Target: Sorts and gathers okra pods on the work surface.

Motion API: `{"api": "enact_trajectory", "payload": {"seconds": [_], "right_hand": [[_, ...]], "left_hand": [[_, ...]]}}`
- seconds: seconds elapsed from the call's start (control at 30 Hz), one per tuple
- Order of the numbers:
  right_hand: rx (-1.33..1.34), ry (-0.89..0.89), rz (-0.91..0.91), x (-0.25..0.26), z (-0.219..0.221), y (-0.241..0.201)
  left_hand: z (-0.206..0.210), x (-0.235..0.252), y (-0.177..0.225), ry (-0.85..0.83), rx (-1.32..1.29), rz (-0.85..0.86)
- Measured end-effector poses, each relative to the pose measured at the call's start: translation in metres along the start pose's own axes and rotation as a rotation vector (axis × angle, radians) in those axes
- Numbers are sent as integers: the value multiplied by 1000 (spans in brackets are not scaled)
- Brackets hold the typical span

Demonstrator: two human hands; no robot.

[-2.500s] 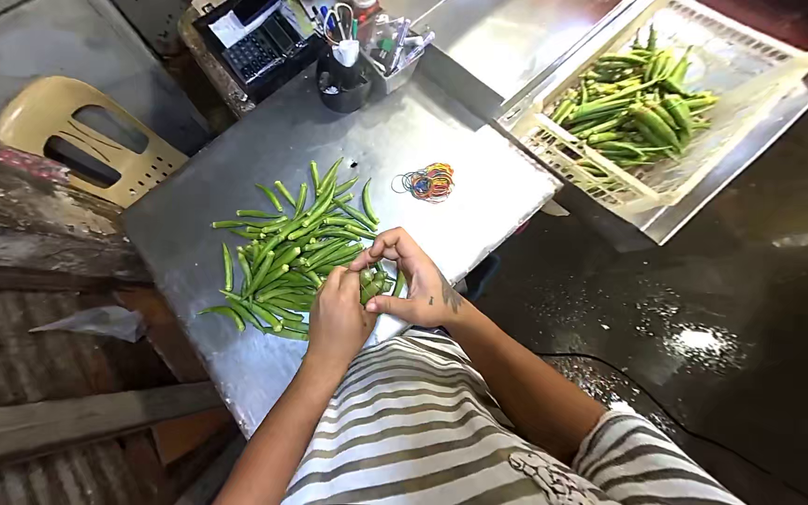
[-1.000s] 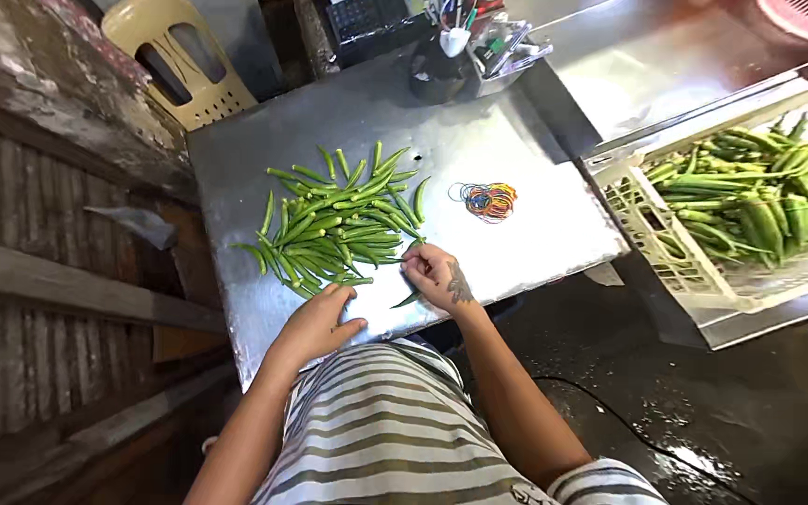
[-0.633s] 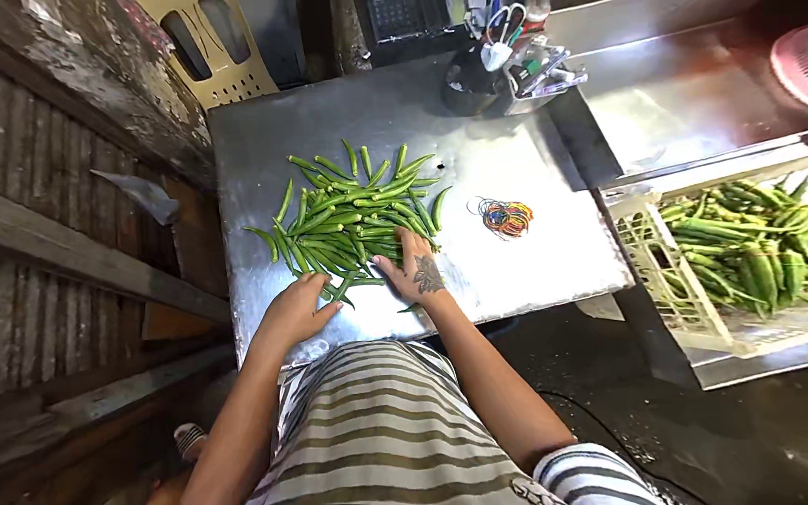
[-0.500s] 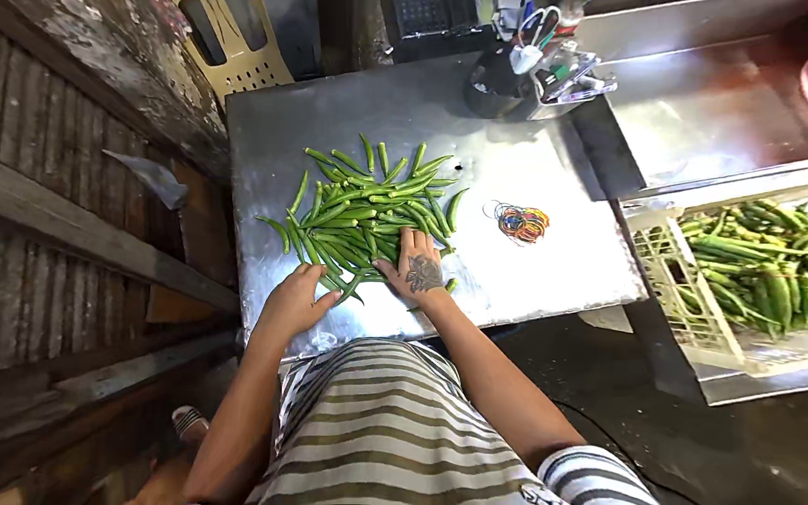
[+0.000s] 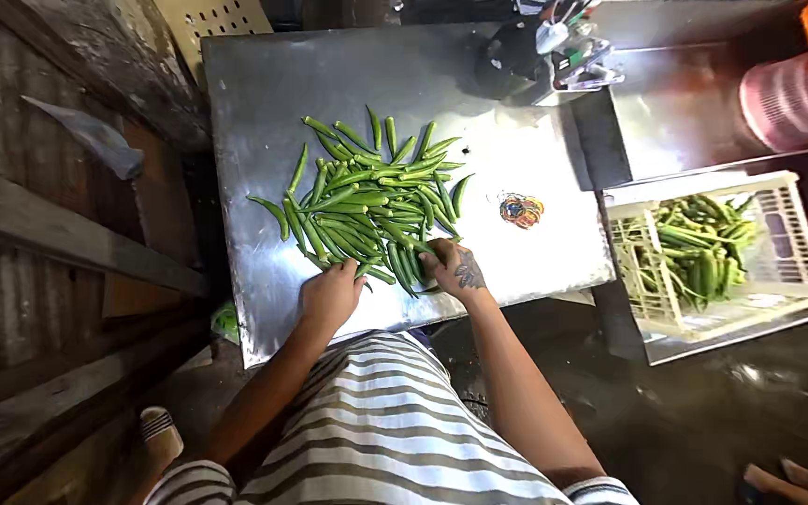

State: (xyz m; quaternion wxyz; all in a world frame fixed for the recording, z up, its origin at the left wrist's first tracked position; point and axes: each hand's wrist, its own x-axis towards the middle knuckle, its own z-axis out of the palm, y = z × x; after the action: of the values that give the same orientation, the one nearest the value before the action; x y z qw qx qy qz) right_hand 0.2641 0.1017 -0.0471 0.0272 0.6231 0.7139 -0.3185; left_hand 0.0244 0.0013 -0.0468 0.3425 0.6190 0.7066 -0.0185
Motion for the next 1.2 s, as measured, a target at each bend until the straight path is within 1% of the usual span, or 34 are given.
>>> {"api": "enact_trajectory", "payload": {"seconds": [0.07,0.1,0.17,0.23,0.27,0.33,0.4,0.43,0.47,0.5,0.57,0.63,0.7,0.73,0.8,0.87,0.9,0.97,1.0,1.03,1.07,1.1,1.13,1.17,1.2], "right_hand": [[-7,53,25,-6,-9,4],[4,96,34,-9,-12,7],[49,195,37,-17,-15,12],[124,301,21,-23,-15,17],[182,356,17,-23,-14,19],[339,430,69,-24,-13,21],[570,487,144,-26,-8,17],[715,493,166,-29,-5,11],[875,469,183,-34,-2,3],[1023,406,202,-40,1,-6],[1226,225,210,-55,10,-28],[1329,53,162,-68,25,-49],[1342,-12,120,-74,41,-68],[1324,-11,105,-76,48,-76],[1226,5,65,-77,57,-84],[968,-27,-36,-79,59,-79],[796,-107,-137,-81,58,-72],[536,-375,-379,-84,51,-59],[481,-471,-453,-84,45,-56],[474,-487,-460,-84,37,-53],[482,-409,-410,-83,29,-49],[462,-259,-312,-81,22,-44],[364,-69,-198,-76,17,-38],[185,77,-76,-69,12,-32],[-12,117,54,-61,9,-26]], "left_hand": [[-6,4,-4,-90,-39,62],[-9,6,-11,-129,-116,92],[-13,8,-31,-211,-383,145],[-22,3,-48,-310,-677,148],[-26,-1,-56,-362,-836,150],[-27,-6,-71,-459,-1104,182],[-20,-8,-76,-508,-1311,230],[-16,-8,-74,-507,-1400,253],[-12,-8,-70,-496,-1474,271],[-7,-8,-63,-480,-1532,283],[0,-6,-49,-419,-1586,290],[7,-3,-35,-361,-1620,322],[14,0,-25,-336,-1714,373],[17,1,-20,-304,-1752,381],[23,-1,-13,-177,-1797,321],[24,1,-8,-65,-1813,206],[21,2,-7,-41,-1818,158],[16,3,-7,-43,-1823,88],[13,3,-8,-48,-1835,55],[9,4,-8,-60,-1858,10],[5,5,-8,-81,-1884,-40],[2,5,-9,-105,-1907,-77],[-1,6,-11,-133,-1918,-91],[-3,6,-13,-164,-1925,-86],[-5,6,-15,-197,-1920,-68]]}}
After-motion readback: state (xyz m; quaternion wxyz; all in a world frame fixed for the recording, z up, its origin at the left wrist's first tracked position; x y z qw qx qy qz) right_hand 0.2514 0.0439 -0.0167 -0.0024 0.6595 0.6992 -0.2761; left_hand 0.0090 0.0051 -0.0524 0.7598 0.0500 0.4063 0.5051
